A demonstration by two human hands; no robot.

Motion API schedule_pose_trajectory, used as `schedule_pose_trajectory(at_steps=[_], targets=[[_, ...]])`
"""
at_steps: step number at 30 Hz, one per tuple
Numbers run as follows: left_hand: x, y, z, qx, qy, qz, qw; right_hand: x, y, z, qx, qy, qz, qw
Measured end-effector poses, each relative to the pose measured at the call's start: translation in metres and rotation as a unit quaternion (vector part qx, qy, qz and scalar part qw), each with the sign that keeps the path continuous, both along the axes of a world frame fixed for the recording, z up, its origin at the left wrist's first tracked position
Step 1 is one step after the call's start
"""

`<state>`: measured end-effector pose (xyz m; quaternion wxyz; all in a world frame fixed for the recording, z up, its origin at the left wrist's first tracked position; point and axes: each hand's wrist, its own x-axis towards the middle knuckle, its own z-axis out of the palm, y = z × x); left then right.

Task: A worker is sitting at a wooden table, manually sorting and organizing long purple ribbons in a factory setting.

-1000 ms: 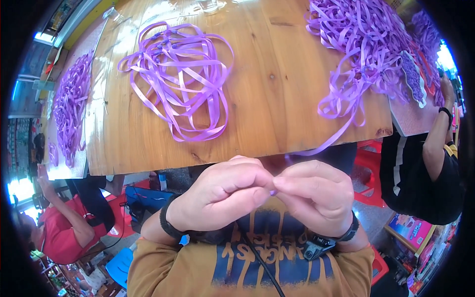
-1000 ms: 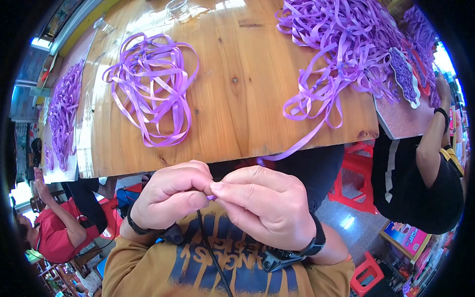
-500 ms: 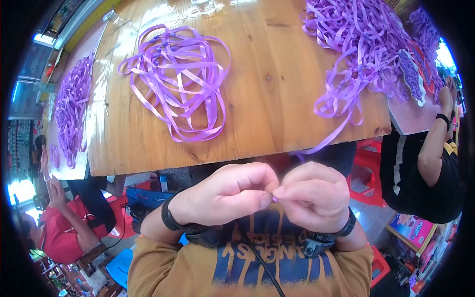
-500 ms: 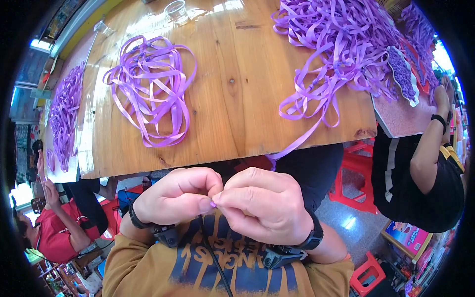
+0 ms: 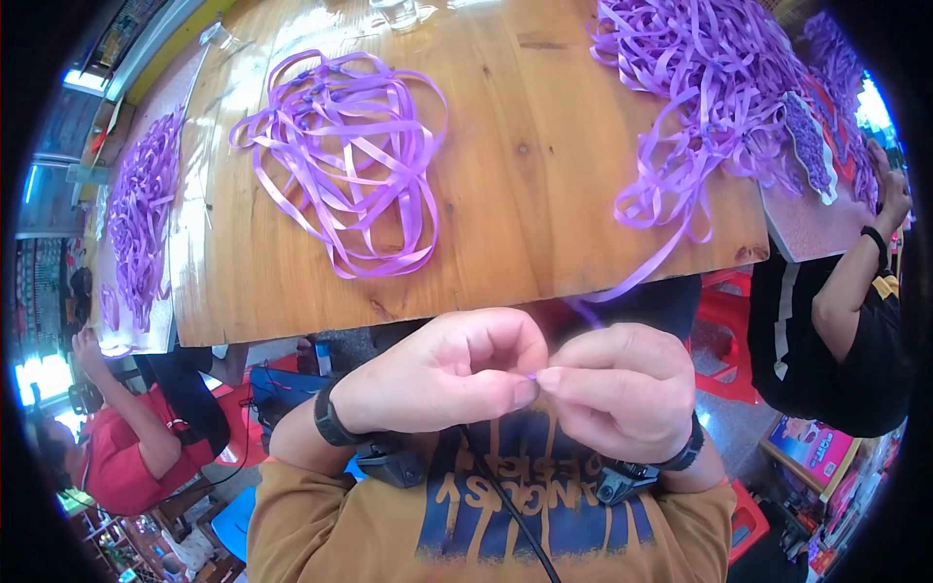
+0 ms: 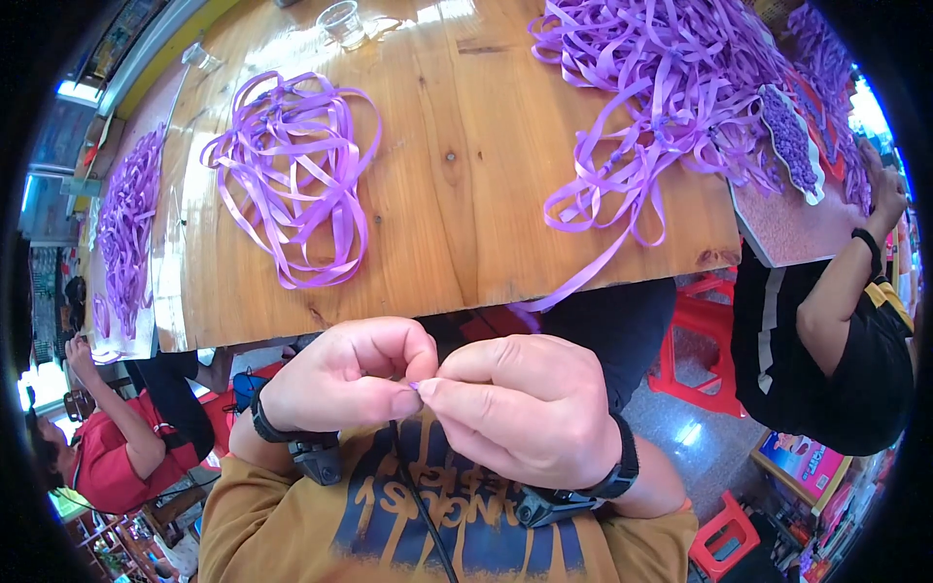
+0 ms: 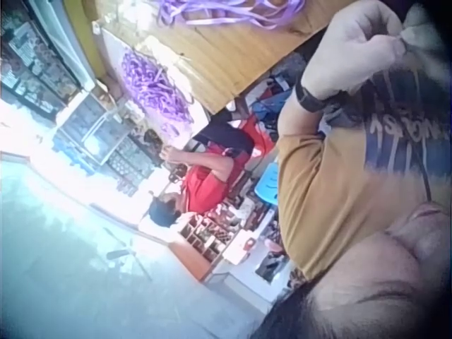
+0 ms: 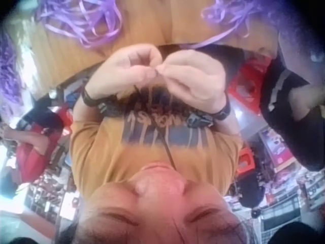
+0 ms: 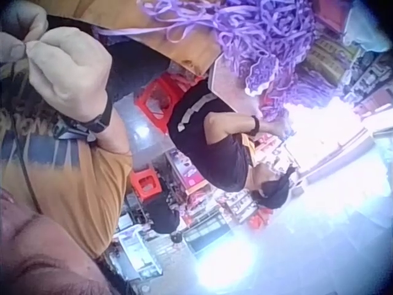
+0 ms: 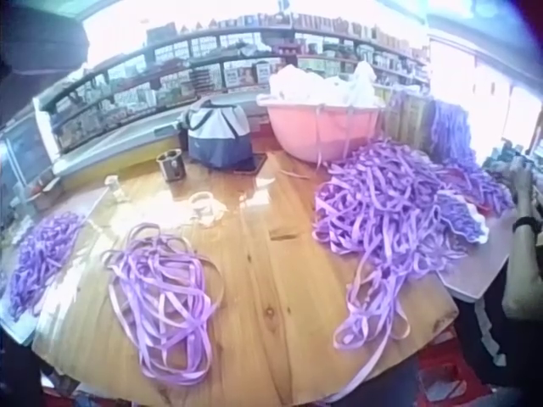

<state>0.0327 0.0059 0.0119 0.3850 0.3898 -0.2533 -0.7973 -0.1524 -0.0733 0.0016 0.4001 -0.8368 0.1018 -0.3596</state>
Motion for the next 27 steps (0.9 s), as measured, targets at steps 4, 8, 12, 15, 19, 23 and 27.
schedule_pose_trajectory(at_steps=[4, 8, 12, 15, 19, 23, 27], targets=[[-0.006, 0.000, 0.007, -0.034, -0.095, 0.030, 0.994, 0.001, 0.002, 0.000, 0.033, -0.009, -0.035, 0.999], [-0.008, -0.001, 0.009, -0.198, -0.256, 0.072, 0.943, 0.004, 0.002, -0.001, 0.059, -0.039, -0.049, 0.996], [-0.015, -0.003, 0.008, -0.353, -0.366, 0.136, 0.850, 0.007, 0.000, -0.002, 0.043, -0.073, -0.063, 0.994], [-0.014, -0.001, 0.009, -0.363, -0.346, 0.125, 0.856, 0.006, 0.000, 0.000, 0.040, -0.069, -0.083, 0.993], [-0.014, 0.003, 0.008, -0.306, -0.225, 0.115, 0.918, 0.001, 0.000, 0.003, 0.038, -0.044, -0.087, 0.995], [-0.021, 0.004, 0.010, -0.125, -0.087, 0.132, 0.980, -0.001, 0.001, 0.004, 0.041, -0.053, -0.085, 0.994], [-0.023, 0.001, 0.013, -0.085, -0.088, 0.129, 0.984, -0.004, 0.000, 0.002, 0.035, -0.056, -0.089, 0.994]])
